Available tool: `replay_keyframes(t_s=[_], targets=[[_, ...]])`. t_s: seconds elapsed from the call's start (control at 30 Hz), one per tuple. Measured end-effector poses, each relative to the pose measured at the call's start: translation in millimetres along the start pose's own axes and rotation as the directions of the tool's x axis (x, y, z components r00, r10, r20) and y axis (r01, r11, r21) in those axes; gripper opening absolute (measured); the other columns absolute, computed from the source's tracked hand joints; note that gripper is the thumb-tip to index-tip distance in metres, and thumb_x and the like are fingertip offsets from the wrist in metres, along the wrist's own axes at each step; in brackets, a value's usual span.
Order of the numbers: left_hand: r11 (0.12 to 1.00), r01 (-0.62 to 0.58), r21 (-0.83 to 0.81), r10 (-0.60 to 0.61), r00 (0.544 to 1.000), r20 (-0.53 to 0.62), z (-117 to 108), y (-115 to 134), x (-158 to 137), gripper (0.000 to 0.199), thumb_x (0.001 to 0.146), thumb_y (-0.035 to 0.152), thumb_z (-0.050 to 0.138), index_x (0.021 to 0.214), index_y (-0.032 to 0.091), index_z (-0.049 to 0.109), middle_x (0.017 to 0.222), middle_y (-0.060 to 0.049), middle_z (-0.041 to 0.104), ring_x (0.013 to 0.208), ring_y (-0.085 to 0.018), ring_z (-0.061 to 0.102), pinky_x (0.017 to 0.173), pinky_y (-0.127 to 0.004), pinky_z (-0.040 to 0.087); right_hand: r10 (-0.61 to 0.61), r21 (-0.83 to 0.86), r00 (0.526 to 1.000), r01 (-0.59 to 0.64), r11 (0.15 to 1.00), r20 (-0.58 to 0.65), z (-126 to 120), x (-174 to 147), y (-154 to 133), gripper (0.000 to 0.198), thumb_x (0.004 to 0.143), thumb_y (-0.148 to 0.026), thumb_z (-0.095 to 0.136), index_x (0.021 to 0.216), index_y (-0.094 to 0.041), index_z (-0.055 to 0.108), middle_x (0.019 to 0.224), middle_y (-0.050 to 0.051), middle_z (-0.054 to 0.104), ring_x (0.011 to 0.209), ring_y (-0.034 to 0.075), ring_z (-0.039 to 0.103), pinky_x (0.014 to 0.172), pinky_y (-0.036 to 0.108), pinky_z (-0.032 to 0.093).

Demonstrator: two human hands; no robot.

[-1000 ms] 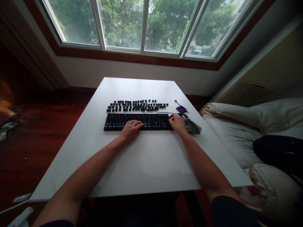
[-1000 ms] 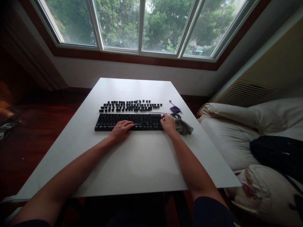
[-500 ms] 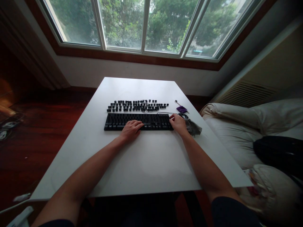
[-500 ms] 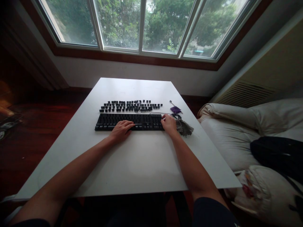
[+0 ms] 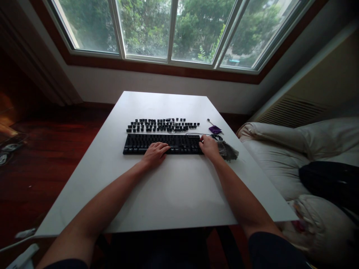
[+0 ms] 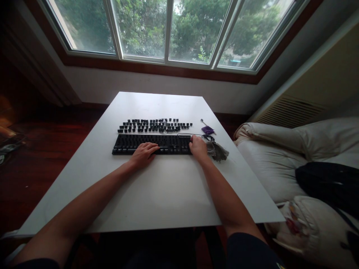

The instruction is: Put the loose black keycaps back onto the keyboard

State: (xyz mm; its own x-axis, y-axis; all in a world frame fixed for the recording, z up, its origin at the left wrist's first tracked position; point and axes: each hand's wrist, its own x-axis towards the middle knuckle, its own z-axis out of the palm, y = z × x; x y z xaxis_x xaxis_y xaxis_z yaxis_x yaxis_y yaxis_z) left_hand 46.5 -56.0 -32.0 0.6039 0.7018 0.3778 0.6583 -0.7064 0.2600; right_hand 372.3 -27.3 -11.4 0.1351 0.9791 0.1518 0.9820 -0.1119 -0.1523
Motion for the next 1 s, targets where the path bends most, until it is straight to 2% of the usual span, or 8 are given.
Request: replay_keyframes(t_s=[0.2, 0.4, 0.57, 0.8, 0.9, 1.0], targets=[[1.000, -0.006, -0.002, 0.006, 1.000, 0.006, -2, 1, 0, 0.046, 0.090, 0.019, 0.055, 0.136, 0.025, 0.061, 0.137, -0.008, 0.062, 0.127, -0.027, 0.053, 0.109, -0.048, 0.041, -0.012, 0.064, 1.000, 0.011, 0.998, 0.015, 1, 8, 10, 0.017, 0.087, -0.024, 0.058, 0.102, -0.019, 0.064, 0.098, 0.009, 0.067, 0.089, 0.022, 0.060, 0.080, 0.030, 0.043], [1.000, 0.001, -0.009, -0.001, 1.000, 0.008, -3, 2, 0, 0.048, 0.089, 0.018, 0.055, 0.136, 0.027, 0.061, 0.137, -0.007, 0.062, 0.127, -0.026, 0.053, 0.109, -0.047, 0.041, 0.004, 0.042, 1.000, -0.004, 0.999, -0.003, -2, 4, 8, 0.017, 0.085, -0.025, 0.059, 0.100, -0.019, 0.065, 0.102, 0.010, 0.067, 0.089, 0.022, 0.060, 0.077, 0.030, 0.043], [1.000, 0.002, -0.009, -0.002, 1.000, 0.007, -2, 1, 0, 0.046, 0.090, 0.019, 0.056, 0.135, 0.026, 0.061, 0.137, -0.006, 0.062, 0.127, -0.026, 0.052, 0.109, -0.046, 0.041, -0.011, 0.090, 0.999, 0.008, 0.996, 0.037, -3, 7, 13, 0.017, 0.083, -0.026, 0.061, 0.098, -0.020, 0.065, 0.096, 0.007, 0.069, 0.085, 0.021, 0.060, 0.075, 0.029, 0.042], [1.000, 0.005, -0.011, -0.005, 1.000, 0.008, -2, 1, 1, 0.045, 0.090, 0.019, 0.056, 0.135, 0.026, 0.061, 0.137, -0.006, 0.062, 0.127, -0.026, 0.052, 0.109, -0.047, 0.040, -0.037, 0.121, 0.997, 0.044, 0.992, -0.062, 9, 6, 13, 0.015, 0.087, -0.022, 0.057, 0.101, -0.019, 0.063, 0.099, 0.009, 0.066, 0.088, 0.022, 0.060, 0.080, 0.031, 0.044], [1.000, 0.001, -0.010, -0.001, 1.000, 0.009, -3, 2, 2, 0.046, 0.090, 0.018, 0.055, 0.135, 0.025, 0.061, 0.136, -0.007, 0.063, 0.127, -0.026, 0.052, 0.109, -0.047, 0.040, -0.044, 0.184, 0.997, 0.056, 0.981, -0.065, 11, 6, 17, 0.015, 0.087, -0.023, 0.059, 0.101, -0.019, 0.063, 0.097, 0.008, 0.066, 0.087, 0.021, 0.061, 0.081, 0.031, 0.045], [1.000, 0.000, -0.009, 0.000, 1.000, 0.011, -3, 3, 1, 0.047, 0.089, 0.018, 0.056, 0.136, 0.026, 0.060, 0.137, -0.007, 0.062, 0.127, -0.027, 0.052, 0.109, -0.047, 0.040, -0.108, 0.275, 0.994, 0.108, 0.955, -0.018, 6, 7, 29, 0.016, 0.087, -0.025, 0.063, 0.102, -0.019, 0.065, 0.092, 0.005, 0.068, 0.083, 0.019, 0.062, 0.080, 0.030, 0.047]])
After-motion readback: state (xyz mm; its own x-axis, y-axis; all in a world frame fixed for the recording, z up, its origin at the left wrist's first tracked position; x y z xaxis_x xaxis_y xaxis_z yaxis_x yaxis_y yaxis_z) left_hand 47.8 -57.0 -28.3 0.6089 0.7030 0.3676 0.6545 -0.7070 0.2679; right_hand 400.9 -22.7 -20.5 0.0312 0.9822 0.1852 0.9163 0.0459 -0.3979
